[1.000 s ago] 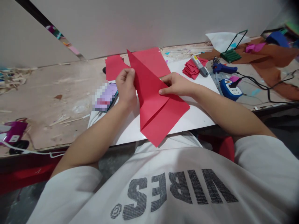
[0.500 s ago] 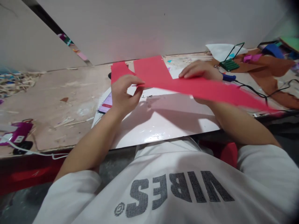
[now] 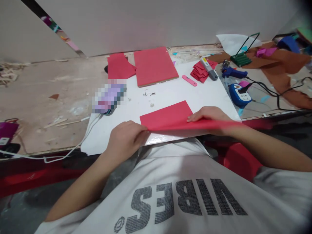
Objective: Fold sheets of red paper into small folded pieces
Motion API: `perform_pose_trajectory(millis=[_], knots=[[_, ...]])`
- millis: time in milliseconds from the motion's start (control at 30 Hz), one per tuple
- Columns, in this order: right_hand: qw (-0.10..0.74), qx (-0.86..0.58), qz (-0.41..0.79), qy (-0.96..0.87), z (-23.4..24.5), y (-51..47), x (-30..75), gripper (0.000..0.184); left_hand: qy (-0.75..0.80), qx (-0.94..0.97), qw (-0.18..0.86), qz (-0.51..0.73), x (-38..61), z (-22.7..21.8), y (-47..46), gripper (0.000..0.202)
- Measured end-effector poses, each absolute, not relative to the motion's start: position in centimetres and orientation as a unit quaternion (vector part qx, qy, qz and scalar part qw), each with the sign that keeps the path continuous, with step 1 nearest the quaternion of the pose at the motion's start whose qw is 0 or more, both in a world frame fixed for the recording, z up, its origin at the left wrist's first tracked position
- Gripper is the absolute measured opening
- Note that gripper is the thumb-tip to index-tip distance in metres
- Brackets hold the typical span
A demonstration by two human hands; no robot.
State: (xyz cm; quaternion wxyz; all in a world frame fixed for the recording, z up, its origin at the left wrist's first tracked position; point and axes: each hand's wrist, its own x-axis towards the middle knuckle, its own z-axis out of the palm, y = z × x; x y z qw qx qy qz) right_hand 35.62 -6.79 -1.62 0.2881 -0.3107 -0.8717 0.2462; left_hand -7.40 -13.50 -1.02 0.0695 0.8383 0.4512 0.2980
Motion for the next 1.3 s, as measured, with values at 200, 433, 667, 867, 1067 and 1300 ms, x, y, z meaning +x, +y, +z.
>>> perform_pose_trajectory(millis=[200,433,667,867,1067,1300], knots=[[0.392,-0.480,0.490,-0.613,-0.6,-5.7,32.8,0.050,0.584,0.642,0.323,0.378,-6.6,-1.3,-14.4,0.034],[0.367,-0.502,0.423,-0.659,-1.0,-4.5,32.5,0.066,0.510,0.720,0.295,0.365,-6.0,-0.8,-15.6,0.021],[0.291,-0.509,0.211,-0.782,-0.6,-4.6,32.2,0.026,0.441,0.812,0.183,0.336,-5.4,-1.4,-15.8,0.012],[0.224,-0.362,0.022,-0.904,-0.6,-6.9,30.0,0.045,0.387,0.844,0.111,0.355,-5.6,-2.1,-16.0,0.018],[0.171,-0.269,0.097,-0.943,-0.1,-9.6,26.1,0.045,0.389,0.841,0.091,0.366,-5.1,-2.6,-16.1,0.011],[0.280,-0.195,-0.075,-0.937,-1.2,-10.1,24.0,0.031,0.401,0.812,0.077,0.416,-4.7,-2.4,-16.5,0.010]])
